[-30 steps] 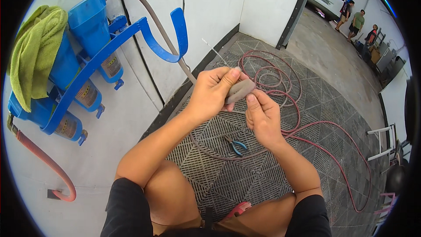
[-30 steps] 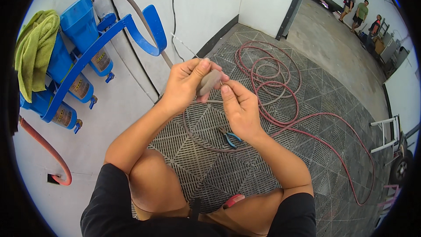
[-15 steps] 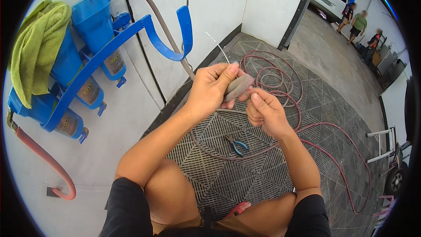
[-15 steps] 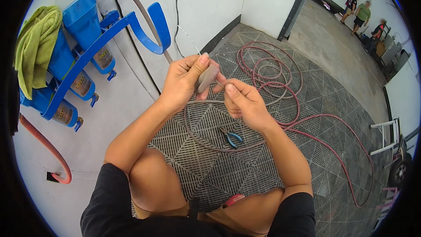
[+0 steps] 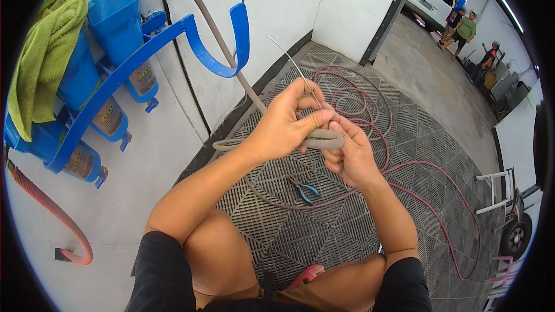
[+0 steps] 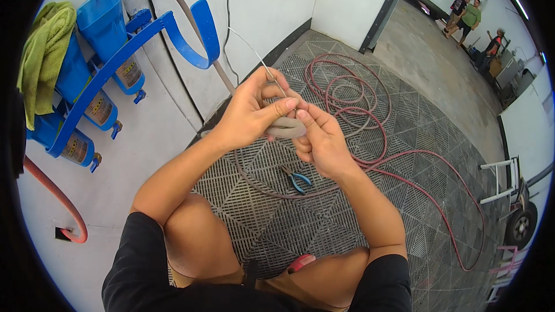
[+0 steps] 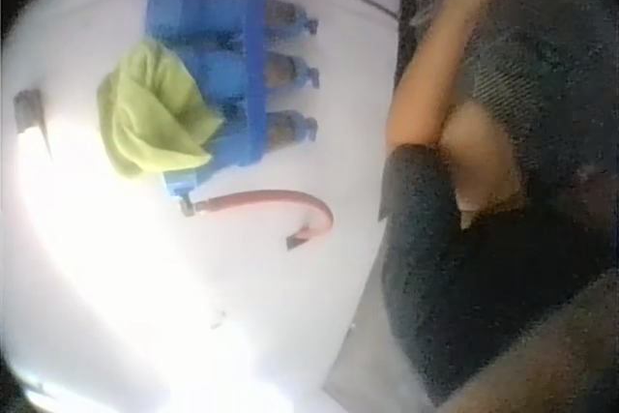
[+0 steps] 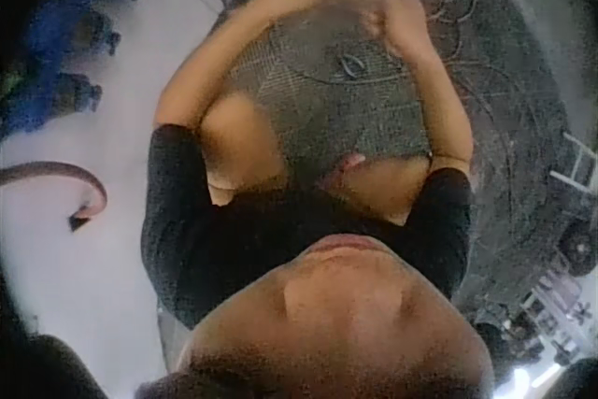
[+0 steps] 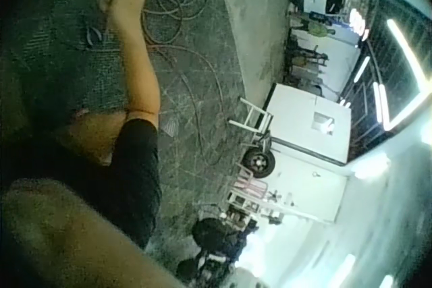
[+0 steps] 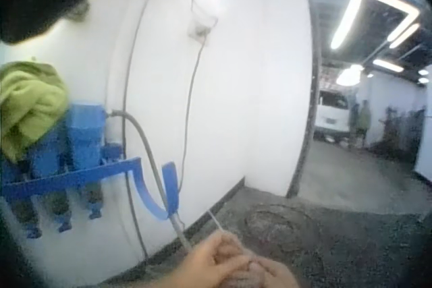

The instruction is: The person feeds a wire through a clear plastic tube and uses pliers to pull the wire through while holding a small metal fitting.

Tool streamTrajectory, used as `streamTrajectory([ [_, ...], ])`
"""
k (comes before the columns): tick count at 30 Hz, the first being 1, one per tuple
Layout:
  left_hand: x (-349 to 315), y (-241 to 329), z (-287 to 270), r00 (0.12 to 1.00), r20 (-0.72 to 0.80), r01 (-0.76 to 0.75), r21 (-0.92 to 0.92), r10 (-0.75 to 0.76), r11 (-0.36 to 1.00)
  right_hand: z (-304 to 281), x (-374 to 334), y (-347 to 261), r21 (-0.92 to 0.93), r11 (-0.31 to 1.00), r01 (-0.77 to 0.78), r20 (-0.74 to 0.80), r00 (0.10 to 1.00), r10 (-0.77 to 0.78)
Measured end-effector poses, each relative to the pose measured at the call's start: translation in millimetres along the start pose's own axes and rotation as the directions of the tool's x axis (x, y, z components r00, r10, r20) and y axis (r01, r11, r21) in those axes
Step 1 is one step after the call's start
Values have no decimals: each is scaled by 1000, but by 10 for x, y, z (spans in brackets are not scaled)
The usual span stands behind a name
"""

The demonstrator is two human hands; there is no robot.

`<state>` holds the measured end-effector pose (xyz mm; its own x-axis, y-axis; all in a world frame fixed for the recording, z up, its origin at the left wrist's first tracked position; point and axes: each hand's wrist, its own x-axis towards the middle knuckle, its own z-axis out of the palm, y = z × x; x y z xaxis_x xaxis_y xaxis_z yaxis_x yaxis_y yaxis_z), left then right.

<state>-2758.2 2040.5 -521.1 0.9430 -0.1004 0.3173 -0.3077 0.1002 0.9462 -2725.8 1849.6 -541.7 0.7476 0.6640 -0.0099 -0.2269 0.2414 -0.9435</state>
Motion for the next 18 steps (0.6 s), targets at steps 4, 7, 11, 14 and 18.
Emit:
streamTrajectory([
  [4,14,25,44,999,-37,6,-46,-8,999,51,-9,61,71,997,9,7,1000,-10],
  [7,26,-49,31,998,-45,-49,36,50,998,105,8,132,-10,995,103,-68,992,-103],
  [11,34,-86,31,993,-38,-109,151,116,983,190,-16,150,79,995,63,-130,990,-52],
  [14,83,-111,-11,987,-22,-152,155,157,976,101,14,259,5,998,63,-103,993,-62],
  [18,73,4,-155,994,-102,-38,62,44,997,35,-66,252,-152,988,-27,0,1000,28],
])
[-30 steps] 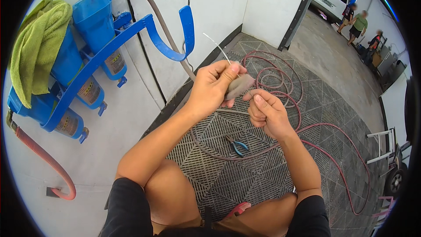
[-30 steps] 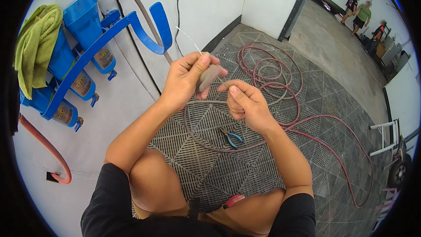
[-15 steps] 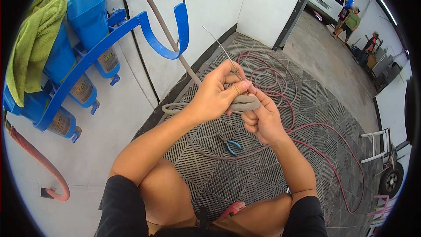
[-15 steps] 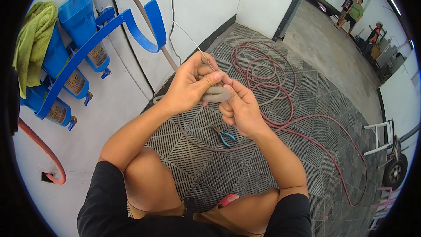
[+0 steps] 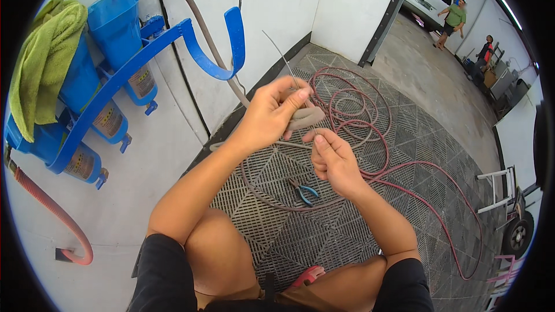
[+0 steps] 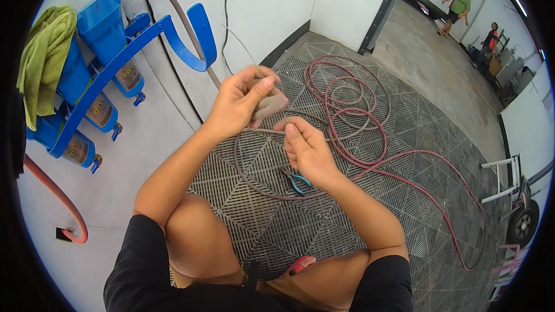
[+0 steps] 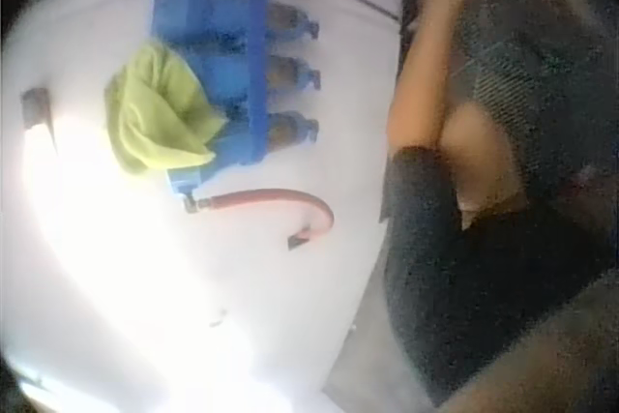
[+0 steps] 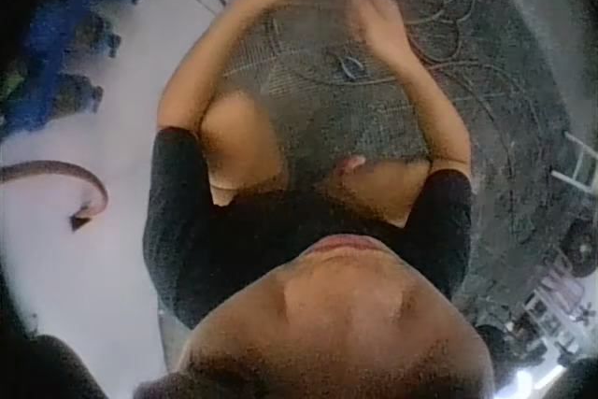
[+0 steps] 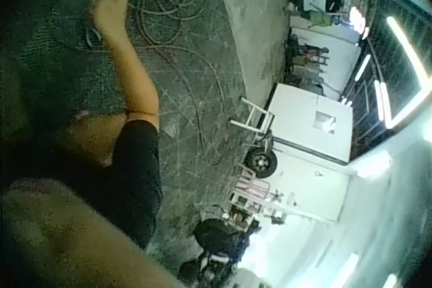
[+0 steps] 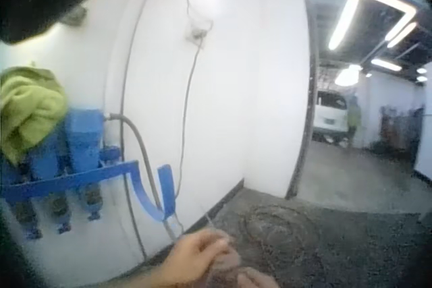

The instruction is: The person feeds a wire through a clear plastic tube and uses pliers to pull the wire through while holding a small metal fitting.

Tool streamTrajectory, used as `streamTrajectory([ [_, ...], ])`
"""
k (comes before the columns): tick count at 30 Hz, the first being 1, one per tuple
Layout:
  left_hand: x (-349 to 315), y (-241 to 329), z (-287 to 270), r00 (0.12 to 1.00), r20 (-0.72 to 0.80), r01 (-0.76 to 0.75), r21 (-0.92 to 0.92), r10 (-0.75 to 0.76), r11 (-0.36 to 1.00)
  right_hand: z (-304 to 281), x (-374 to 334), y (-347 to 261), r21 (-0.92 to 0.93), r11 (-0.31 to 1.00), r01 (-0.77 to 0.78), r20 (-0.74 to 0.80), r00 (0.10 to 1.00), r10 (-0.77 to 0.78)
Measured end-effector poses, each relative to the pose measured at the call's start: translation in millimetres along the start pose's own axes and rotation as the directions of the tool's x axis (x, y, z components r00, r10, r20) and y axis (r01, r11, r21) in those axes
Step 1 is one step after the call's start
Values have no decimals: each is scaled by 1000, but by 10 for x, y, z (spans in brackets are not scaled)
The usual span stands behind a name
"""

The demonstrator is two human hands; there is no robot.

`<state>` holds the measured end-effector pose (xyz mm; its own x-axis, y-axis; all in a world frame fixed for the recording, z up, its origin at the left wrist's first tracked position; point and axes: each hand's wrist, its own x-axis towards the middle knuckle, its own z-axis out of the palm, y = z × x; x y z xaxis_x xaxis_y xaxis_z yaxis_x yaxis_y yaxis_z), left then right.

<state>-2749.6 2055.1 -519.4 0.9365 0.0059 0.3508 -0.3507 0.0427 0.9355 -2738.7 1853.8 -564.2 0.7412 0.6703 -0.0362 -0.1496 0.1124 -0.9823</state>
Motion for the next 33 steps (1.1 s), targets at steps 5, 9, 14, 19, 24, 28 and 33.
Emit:
streamTrajectory([
  [5,-47,-67,72,983,112,133,91,-143,987,53,-10,19,121,992,-24,0,1000,24],
  [9,-54,-102,84,993,95,76,6,-76,997,57,25,29,268,960,-77,50,997,66],
  [14,-29,-97,50,999,-16,36,-70,-38,997,26,-20,98,497,835,-235,308,948,84],
  [19,-81,-74,42,997,-58,-66,-143,58,988,123,-68,242,526,804,-277,362,929,83],
  [24,-77,-47,45,977,-194,-115,-110,92,987,173,-75,281,605,773,-188,295,955,1],
  [28,-88,-28,139,932,-346,-137,-49,112,989,229,-188,159,589,781,-211,308,951,25],
  [33,-99,-36,198,906,-350,-269,-38,239,962,313,-259,239,675,701,-231,327,945,-3],
])
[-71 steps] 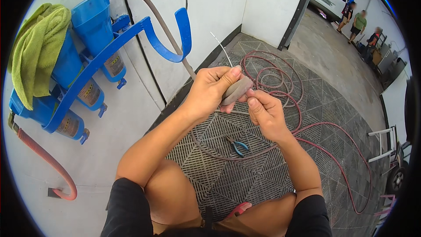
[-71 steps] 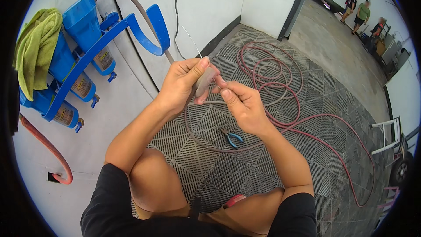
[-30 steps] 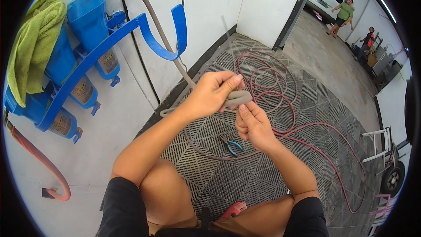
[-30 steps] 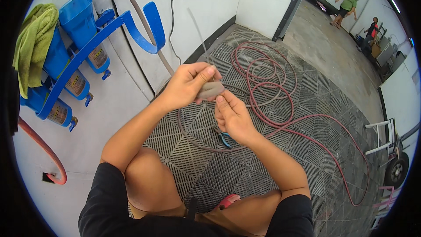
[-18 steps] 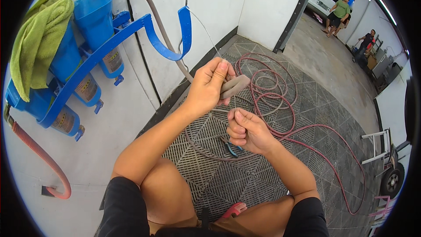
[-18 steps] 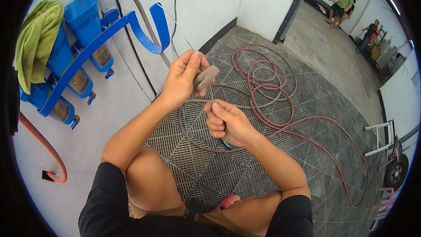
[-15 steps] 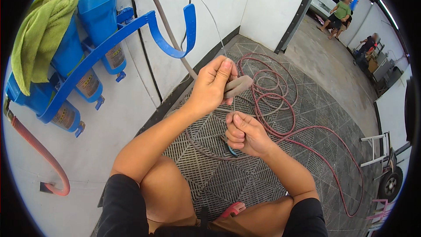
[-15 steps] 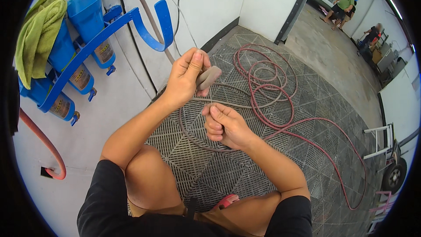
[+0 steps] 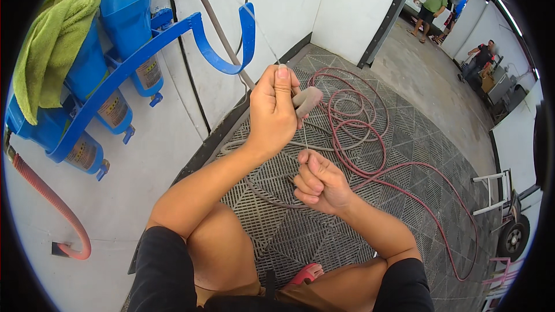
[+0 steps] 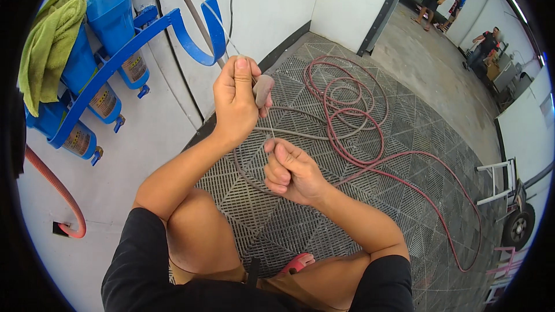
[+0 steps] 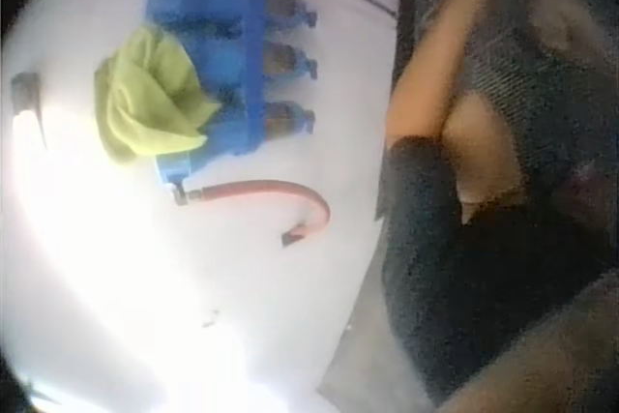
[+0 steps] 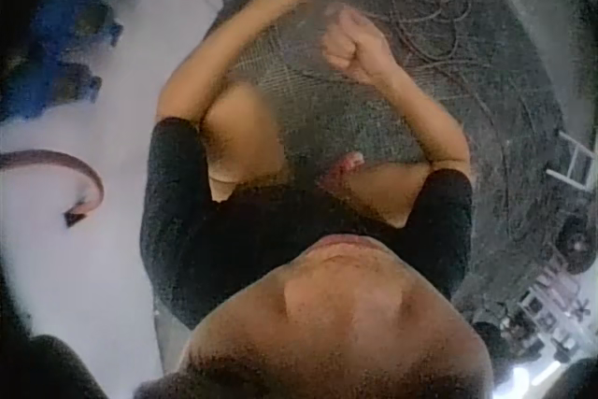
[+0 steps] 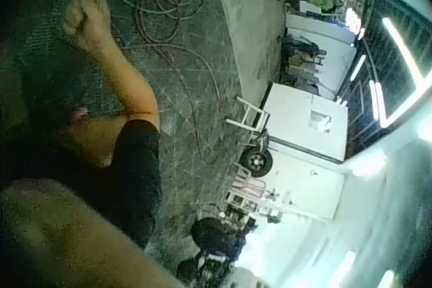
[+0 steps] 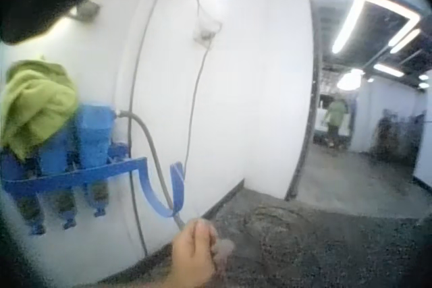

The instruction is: The person feeds a wire through a clear plastic tube and uses pliers to pull the wire through while holding a small metal fitting.

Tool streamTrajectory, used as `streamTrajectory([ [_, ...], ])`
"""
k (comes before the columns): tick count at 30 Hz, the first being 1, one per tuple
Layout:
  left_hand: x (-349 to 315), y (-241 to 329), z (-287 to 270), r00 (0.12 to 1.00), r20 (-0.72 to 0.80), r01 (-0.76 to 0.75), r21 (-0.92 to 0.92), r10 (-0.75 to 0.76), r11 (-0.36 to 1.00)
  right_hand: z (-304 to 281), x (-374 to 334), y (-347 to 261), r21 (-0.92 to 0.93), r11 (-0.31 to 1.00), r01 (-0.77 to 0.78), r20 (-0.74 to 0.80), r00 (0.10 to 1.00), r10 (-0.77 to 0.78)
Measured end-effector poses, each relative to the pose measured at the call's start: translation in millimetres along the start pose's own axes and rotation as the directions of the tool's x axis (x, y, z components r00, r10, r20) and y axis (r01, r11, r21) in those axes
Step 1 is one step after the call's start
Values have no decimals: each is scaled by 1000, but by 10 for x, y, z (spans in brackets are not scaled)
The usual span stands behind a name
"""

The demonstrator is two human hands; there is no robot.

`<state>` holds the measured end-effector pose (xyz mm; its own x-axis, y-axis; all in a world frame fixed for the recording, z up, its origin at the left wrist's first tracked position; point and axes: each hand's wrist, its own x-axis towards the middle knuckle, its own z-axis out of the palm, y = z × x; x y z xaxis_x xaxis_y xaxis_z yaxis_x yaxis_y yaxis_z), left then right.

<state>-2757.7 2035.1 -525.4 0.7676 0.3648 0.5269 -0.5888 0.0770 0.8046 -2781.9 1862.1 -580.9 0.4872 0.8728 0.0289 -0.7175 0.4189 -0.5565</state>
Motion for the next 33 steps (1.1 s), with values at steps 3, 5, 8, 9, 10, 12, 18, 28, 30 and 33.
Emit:
streamTrajectory([
  [3,-6,50,32,1000,-28,2,51,-1,999,-38,22,-36,-395,914,91,-4,995,-100],
  [5,-5,133,47,1000,-30,12,63,-11,998,-46,14,-47,-499,860,102,-11,992,-123],
  [8,8,208,72,998,50,36,49,-39,998,-84,-18,-89,-677,724,133,31,988,-152],
  [9,12,235,82,998,52,35,53,-38,998,-114,-29,-102,-744,651,153,77,987,-144],
  [10,16,264,94,995,48,81,49,-83,996,-135,-41,-130,-742,652,156,80,986,-145],
  [12,16,272,89,991,46,125,50,-127,991,-171,-51,-191,-721,684,108,59,994,-94],
  [18,-11,198,-4,977,209,27,40,-35,999,-243,-72,-214,-151,973,-176,213,955,206],
  [28,30,269,143,977,53,-194,-162,205,968,-29,-65,-19,-146,989,33,143,990,-12],
  [30,4,312,112,987,19,-155,-178,161,972,4,-76,-55,-319,945,75,126,991,-36],
  [33,-6,328,98,994,-47,-103,-129,98,986,16,-76,-73,-475,873,113,124,990,-61],
])
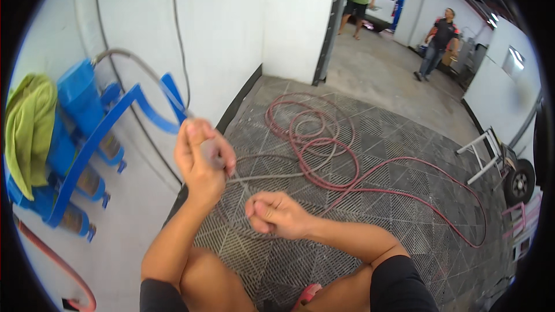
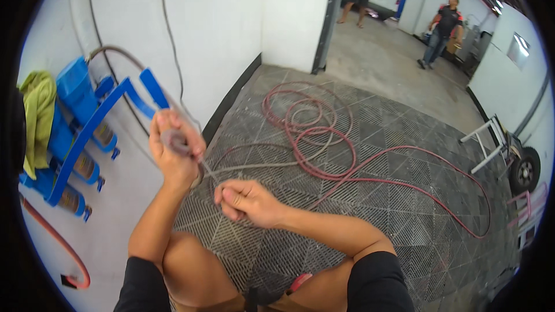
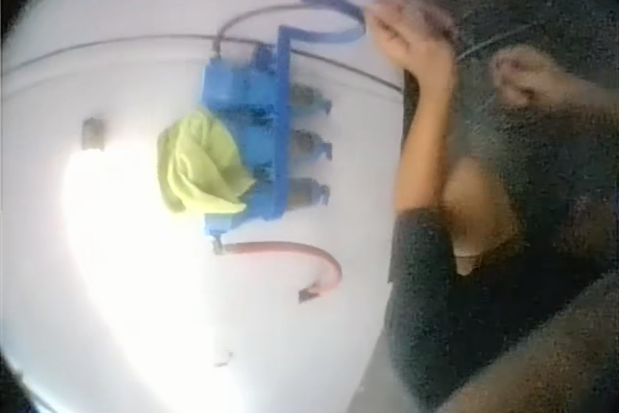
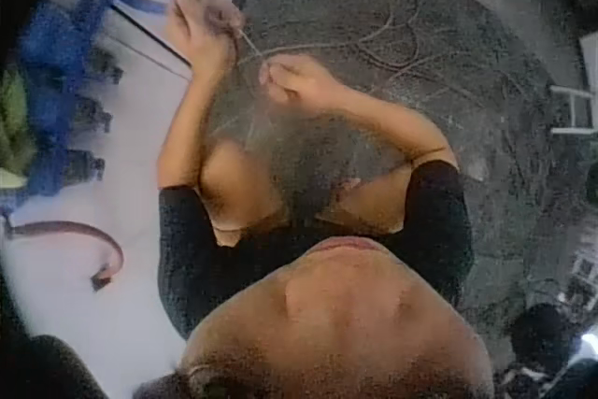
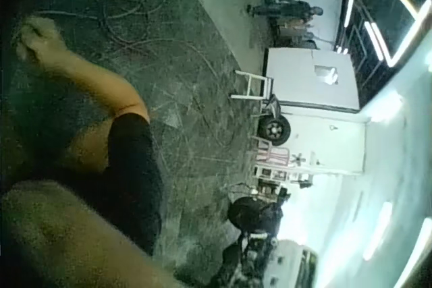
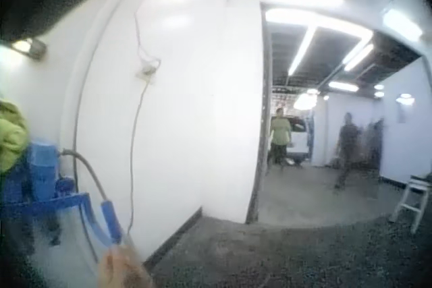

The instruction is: The person feeds a wire through a clear plastic tube and uses pliers to pull the wire through while holding a small metal fitting.

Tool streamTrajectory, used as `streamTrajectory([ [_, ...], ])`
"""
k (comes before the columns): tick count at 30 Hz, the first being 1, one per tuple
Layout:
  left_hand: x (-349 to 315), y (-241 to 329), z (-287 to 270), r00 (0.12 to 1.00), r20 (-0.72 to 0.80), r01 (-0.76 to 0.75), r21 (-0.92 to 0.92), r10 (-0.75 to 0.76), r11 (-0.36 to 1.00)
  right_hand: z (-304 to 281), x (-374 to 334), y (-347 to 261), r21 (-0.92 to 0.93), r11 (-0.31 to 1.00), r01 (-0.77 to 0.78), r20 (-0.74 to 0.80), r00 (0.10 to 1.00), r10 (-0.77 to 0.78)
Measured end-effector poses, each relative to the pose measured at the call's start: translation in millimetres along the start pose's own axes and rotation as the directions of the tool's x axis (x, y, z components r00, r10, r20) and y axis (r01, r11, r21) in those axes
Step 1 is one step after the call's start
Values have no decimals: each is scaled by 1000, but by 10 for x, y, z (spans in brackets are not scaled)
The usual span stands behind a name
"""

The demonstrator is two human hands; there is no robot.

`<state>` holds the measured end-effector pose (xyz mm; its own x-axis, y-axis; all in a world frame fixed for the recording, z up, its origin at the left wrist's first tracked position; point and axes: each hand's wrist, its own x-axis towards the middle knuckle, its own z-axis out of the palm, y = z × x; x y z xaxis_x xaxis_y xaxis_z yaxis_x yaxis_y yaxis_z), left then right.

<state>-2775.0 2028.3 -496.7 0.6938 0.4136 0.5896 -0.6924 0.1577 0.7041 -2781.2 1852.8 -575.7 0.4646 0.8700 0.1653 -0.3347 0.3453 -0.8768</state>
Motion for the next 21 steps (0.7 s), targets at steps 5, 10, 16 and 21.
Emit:
streamTrajectory([
  [5,47,-14,43,993,116,-8,-159,27,987,-78,11,66,177,984,-31,180,984,-2],
  [10,-101,-118,18,957,286,7,167,-55,986,-193,28,-82,-353,930,99,119,991,-60],
  [16,-70,-284,-87,896,416,15,327,-158,945,-144,30,-273,-310,947,86,-184,972,-148],
  [21,-104,-196,113,904,265,224,373,-335,900,-193,62,-183,-596,784,176,-235,895,-379],
])
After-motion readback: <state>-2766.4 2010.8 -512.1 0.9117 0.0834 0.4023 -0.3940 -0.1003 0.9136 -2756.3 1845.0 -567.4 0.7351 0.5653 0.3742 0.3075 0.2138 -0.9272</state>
